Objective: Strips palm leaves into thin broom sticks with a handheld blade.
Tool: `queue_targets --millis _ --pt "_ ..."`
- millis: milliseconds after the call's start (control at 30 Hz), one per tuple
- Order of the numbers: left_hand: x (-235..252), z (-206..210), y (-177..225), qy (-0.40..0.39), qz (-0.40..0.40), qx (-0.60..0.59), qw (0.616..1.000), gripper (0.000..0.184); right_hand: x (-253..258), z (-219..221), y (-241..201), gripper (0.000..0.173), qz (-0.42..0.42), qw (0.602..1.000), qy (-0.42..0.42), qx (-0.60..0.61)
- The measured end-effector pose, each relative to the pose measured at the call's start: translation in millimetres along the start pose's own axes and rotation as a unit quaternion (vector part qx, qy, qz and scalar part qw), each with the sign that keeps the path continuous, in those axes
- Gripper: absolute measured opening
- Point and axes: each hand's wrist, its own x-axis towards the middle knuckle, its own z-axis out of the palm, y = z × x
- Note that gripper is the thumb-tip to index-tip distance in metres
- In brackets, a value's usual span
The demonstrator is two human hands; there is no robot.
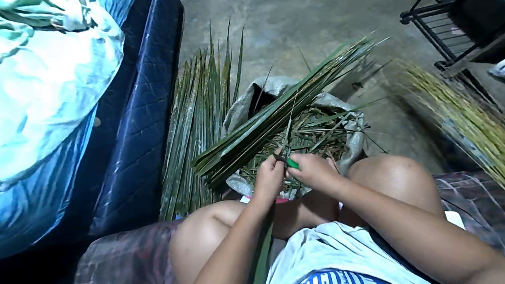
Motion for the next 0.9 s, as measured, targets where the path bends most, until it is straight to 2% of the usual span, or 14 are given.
queue_targets --millis 100,200,333,467,533,600,700,800,900 --pt "-2.9 -1.6 -1.0 -0.02 -0.002 -0.065 0.998 0.032 4.0 -5.4 -3.3 0.031 0.015 0.999 0.022 -0.044" --pt "-5.9 -1.6 3.0 -0.046 -0.013 -0.11 0.993 0.041 18.8 -16.0 2.7 0.029 0.037 0.993 0.083 -0.071" --pt "-7.6 0.4 2.1 -0.073 0.002 -0.124 0.99 0.042 37.3 -35.1 22.7 0.025 0.091 0.979 0.181 -0.018" --pt "-8.5 2.0 2.3 -0.074 -0.016 -0.118 0.99 0.042 40.5 -48.9 40.8 0.026 0.133 0.96 0.24 0.047" --pt "-8.1 1.3 2.5 -0.07 -0.017 -0.115 0.991 0.042 34.8 -47.5 38.7 0.023 0.115 0.964 0.228 0.072" --pt "-6.8 0.7 1.9 -0.069 -0.017 -0.112 0.991 0.042 29.1 -35.8 34.8 0.023 0.054 0.973 0.19 0.123" --pt "-6.0 1.2 1.7 -0.065 -0.019 -0.077 0.995 0.042 25.3 -9.4 29.0 0.027 -0.024 0.95 0.117 0.29" --pt "-7.1 3.2 4.6 -0.08 -0.036 -0.02 0.996 0.047 29.2 -2.6 22.5 0.017 0.002 0.915 0.094 0.392" --pt "-7.2 4.3 7.2 -0.094 -0.062 0.035 0.993 0.054 42.5 -12.1 32.2 0.019 0.037 0.898 0.154 0.41"
